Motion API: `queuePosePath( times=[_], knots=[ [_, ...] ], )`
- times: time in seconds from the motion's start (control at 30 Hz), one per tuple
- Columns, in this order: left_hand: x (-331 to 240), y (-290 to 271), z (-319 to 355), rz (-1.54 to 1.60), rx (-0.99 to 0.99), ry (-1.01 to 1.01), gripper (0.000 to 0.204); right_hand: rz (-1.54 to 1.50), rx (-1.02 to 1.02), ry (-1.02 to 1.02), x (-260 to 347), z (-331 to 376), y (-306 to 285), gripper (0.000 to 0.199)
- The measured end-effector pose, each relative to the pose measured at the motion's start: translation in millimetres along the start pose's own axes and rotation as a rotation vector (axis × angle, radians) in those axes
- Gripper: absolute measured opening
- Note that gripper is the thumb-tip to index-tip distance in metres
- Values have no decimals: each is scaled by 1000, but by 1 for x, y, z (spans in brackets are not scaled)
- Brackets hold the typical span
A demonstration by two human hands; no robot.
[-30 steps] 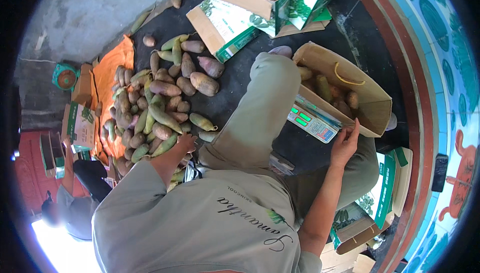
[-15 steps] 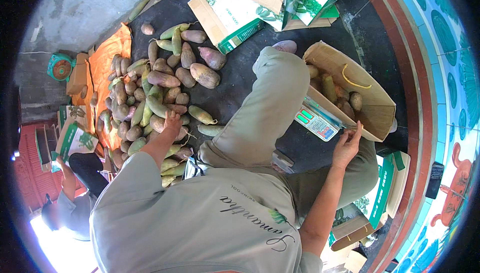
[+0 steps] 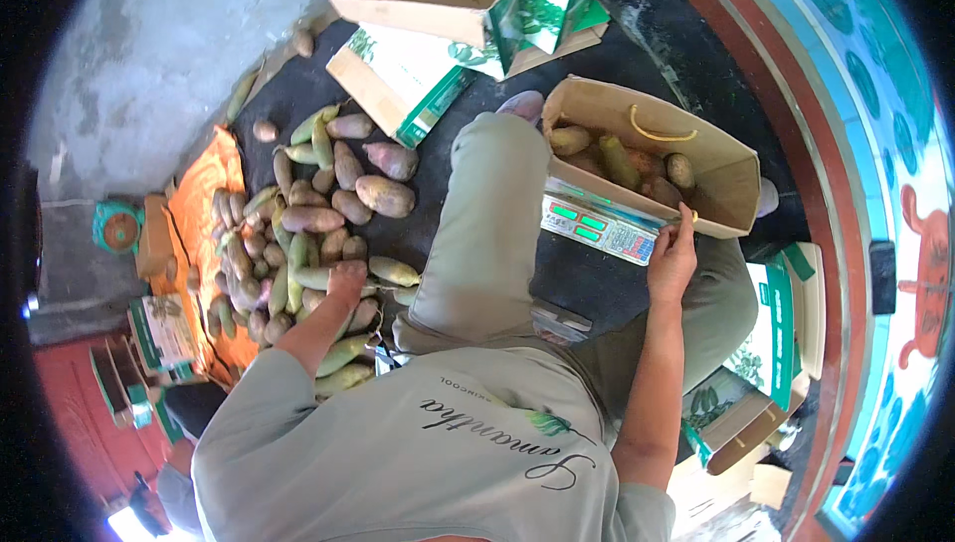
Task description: Sorting and weighing potatoes into paper bags on a digital scale.
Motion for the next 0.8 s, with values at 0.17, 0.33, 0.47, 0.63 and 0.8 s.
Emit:
queuePosePath(
  times=[0.17,0.33,0.47,0.63,0.8],
  knots=[
    [11,-67,-23,242,-229,-142,25,-50,9,107,-2,2,-4,49],
    [53,-124,-25,678,-563,-459,35,-26,31,74,-1,2,-7,48],
    [47,-192,-26,1129,-966,-383,38,-16,11,40,-6,4,-5,50],
    [-6,-326,10,1729,-1115,-6,33,-21,64,46,-1,2,-5,48],
    [-81,-406,25,2245,-838,446,33,-44,50,11,-1,1,-9,48]
  ],
)
Point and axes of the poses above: each hand's wrist, its own z-axis away from the middle knuckle, its own y-axis out of the palm, x = y × z, the point moved 5 cm from there along -z, towards the middle knuckle, and after that the axes turned 14 degrees about z, right-handed, at the moved point
